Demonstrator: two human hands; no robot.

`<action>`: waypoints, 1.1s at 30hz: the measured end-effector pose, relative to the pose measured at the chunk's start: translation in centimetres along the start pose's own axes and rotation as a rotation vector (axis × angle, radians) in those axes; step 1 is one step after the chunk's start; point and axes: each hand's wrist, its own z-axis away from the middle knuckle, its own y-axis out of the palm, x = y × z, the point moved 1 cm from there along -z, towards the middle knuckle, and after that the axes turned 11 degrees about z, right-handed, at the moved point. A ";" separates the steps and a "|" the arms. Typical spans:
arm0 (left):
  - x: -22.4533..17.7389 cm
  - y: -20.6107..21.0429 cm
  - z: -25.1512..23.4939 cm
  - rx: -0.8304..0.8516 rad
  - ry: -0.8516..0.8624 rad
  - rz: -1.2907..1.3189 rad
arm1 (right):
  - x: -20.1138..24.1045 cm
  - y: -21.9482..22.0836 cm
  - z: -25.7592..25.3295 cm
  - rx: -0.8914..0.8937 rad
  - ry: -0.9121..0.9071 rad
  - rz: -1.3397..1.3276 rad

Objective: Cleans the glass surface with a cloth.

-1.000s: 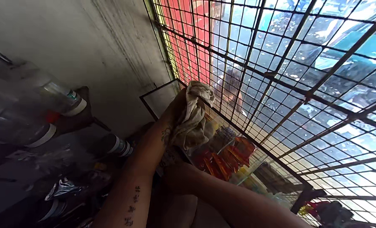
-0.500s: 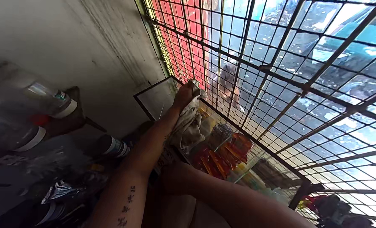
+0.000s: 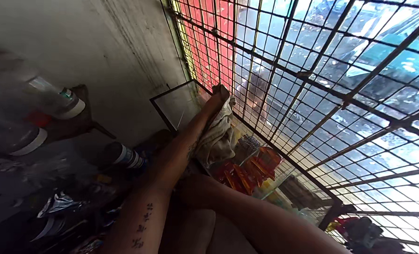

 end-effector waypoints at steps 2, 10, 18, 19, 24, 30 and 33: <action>-0.8 1.5 0.4 0.002 -0.079 -0.146 | 0.1 -0.3 0.3 0.004 0.002 -0.005; -0.2 1.8 1.0 -0.072 0.062 0.094 | 0.2 0.2 0.1 -0.005 0.002 0.038; 0.1 0.5 1.9 -0.058 0.141 0.316 | 0.6 -0.5 0.7 0.033 0.011 0.008; 0.0 0.6 1.6 -0.037 0.117 0.220 | 0.5 -0.4 0.7 0.029 0.005 0.006; -0.7 1.8 2.0 -0.113 0.004 0.019 | 0.1 0.2 0.4 -0.015 0.018 -0.057; -1.4 2.2 1.8 -0.120 -0.069 -0.115 | 0.2 0.2 0.4 -0.010 -0.014 -0.011; -1.1 1.4 0.9 -0.108 -0.082 -0.151 | 0.3 0.2 0.3 -0.013 -0.013 -0.009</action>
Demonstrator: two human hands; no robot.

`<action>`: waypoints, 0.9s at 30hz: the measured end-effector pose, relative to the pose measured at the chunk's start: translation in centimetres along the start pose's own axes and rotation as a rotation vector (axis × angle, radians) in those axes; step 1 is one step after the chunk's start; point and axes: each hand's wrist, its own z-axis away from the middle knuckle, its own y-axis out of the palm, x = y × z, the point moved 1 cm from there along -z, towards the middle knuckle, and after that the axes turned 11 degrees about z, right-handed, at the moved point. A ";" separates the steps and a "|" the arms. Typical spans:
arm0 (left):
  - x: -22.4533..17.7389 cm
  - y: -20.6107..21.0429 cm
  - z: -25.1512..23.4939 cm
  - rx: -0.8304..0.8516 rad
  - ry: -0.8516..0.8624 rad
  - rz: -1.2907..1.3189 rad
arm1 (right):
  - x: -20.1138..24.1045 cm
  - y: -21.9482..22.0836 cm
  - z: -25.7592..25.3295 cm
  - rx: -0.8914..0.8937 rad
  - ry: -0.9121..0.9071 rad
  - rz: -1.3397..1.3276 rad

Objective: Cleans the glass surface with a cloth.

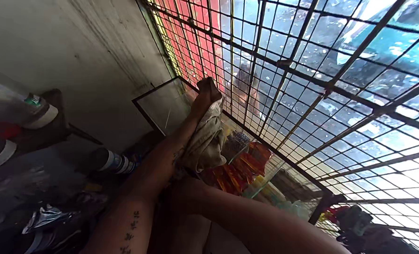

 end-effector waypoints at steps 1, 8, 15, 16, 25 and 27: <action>0.2 -0.1 -0.5 -0.010 0.024 0.000 | 0.0 -0.1 0.0 0.001 0.007 0.001; 0.9 0.6 -0.6 -0.006 0.111 0.121 | -0.1 -0.3 -0.1 0.015 -0.005 0.012; -0.6 2.4 1.8 0.095 0.076 -0.108 | -0.2 -0.2 -0.3 0.007 -0.006 0.018; -0.6 2.4 2.0 0.089 0.105 -0.105 | -0.2 -0.2 -0.3 0.009 -0.001 0.011; -3.3 2.0 3.9 0.076 0.016 -0.251 | -0.4 0.5 -0.3 -0.069 0.055 -0.124; -3.6 2.1 4.2 0.082 0.046 -0.272 | -0.3 0.2 0.0 -0.055 0.060 -0.149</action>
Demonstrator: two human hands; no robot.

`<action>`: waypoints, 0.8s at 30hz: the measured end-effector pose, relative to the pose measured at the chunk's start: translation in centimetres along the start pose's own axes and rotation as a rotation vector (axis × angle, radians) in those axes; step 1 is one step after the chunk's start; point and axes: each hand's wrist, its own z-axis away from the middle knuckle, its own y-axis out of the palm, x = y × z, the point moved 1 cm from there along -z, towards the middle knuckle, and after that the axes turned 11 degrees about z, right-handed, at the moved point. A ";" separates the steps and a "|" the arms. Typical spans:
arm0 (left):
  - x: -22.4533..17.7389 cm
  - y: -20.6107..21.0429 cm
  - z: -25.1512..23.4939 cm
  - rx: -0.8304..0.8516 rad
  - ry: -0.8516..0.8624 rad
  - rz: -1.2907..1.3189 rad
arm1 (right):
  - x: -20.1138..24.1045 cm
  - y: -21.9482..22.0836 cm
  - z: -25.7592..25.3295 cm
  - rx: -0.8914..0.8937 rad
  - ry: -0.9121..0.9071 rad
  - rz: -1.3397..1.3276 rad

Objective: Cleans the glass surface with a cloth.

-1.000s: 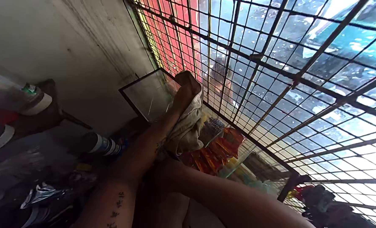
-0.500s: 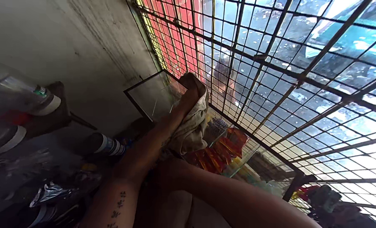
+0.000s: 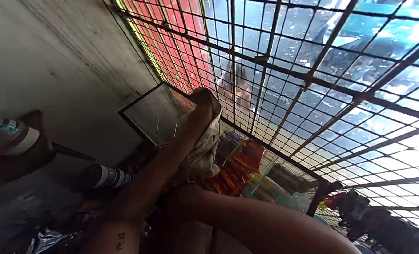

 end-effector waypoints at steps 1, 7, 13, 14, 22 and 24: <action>0.2 0.0 -0.1 0.008 0.002 0.017 | 0.0 -0.1 0.0 0.005 0.006 -0.006; 2.5 -0.5 -2.3 -0.048 0.044 0.004 | 0.1 -0.2 0.0 0.027 -0.011 0.053; 2.8 -0.1 -2.0 0.004 0.095 0.217 | 0.1 -0.1 0.1 0.022 -0.036 0.075; 2.8 0.2 -2.0 0.004 0.103 0.238 | 0.1 -0.1 0.1 0.021 -0.031 0.065; 2.1 1.4 -2.0 0.080 -0.019 0.105 | -0.1 0.2 0.0 -0.014 -0.048 0.068; 2.0 1.0 -0.8 0.107 0.052 0.046 | -0.1 0.4 -0.2 -0.046 -0.084 0.119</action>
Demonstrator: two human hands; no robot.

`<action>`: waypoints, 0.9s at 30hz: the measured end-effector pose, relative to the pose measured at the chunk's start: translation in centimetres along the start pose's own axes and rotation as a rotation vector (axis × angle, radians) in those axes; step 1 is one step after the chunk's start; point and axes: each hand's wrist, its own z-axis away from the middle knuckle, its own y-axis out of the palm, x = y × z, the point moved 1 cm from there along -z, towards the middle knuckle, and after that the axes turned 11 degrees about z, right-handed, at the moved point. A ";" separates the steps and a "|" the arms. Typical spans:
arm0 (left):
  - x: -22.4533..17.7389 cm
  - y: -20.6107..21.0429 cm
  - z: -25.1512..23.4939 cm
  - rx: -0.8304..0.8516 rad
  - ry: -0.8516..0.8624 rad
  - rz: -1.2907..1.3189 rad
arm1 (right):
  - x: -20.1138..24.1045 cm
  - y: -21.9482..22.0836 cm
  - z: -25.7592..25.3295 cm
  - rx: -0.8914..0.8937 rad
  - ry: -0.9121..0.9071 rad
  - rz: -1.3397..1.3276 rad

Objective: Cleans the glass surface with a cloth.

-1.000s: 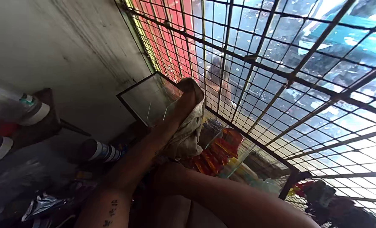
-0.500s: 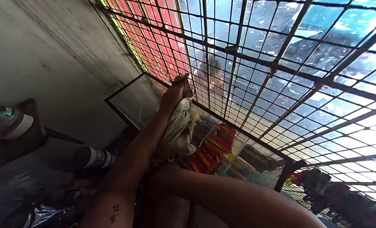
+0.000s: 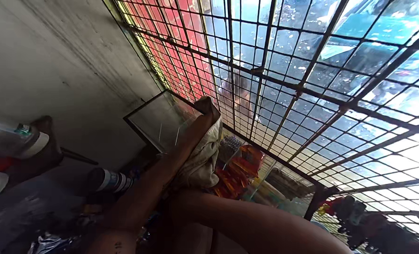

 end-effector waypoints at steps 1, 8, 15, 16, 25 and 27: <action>0.5 0.3 0.3 -0.025 0.093 -0.054 | 0.0 0.1 -0.1 0.003 -0.012 0.025; 1.9 0.6 0.1 -0.126 0.267 -0.125 | 0.0 0.2 -0.3 0.029 -0.041 0.064; 2.7 -0.5 -2.1 -0.035 0.202 -0.196 | 0.1 -0.3 0.1 0.045 0.030 -0.030; 2.8 -0.7 -2.7 -0.023 0.191 -0.225 | 0.1 -0.4 0.2 0.049 0.040 -0.051; 1.4 -0.9 -2.8 -0.022 0.120 -0.289 | 0.3 -0.5 0.4 0.054 0.017 -0.017; 2.1 -0.3 -2.9 -0.062 0.167 -0.180 | 0.2 -0.5 0.4 0.048 0.019 -0.034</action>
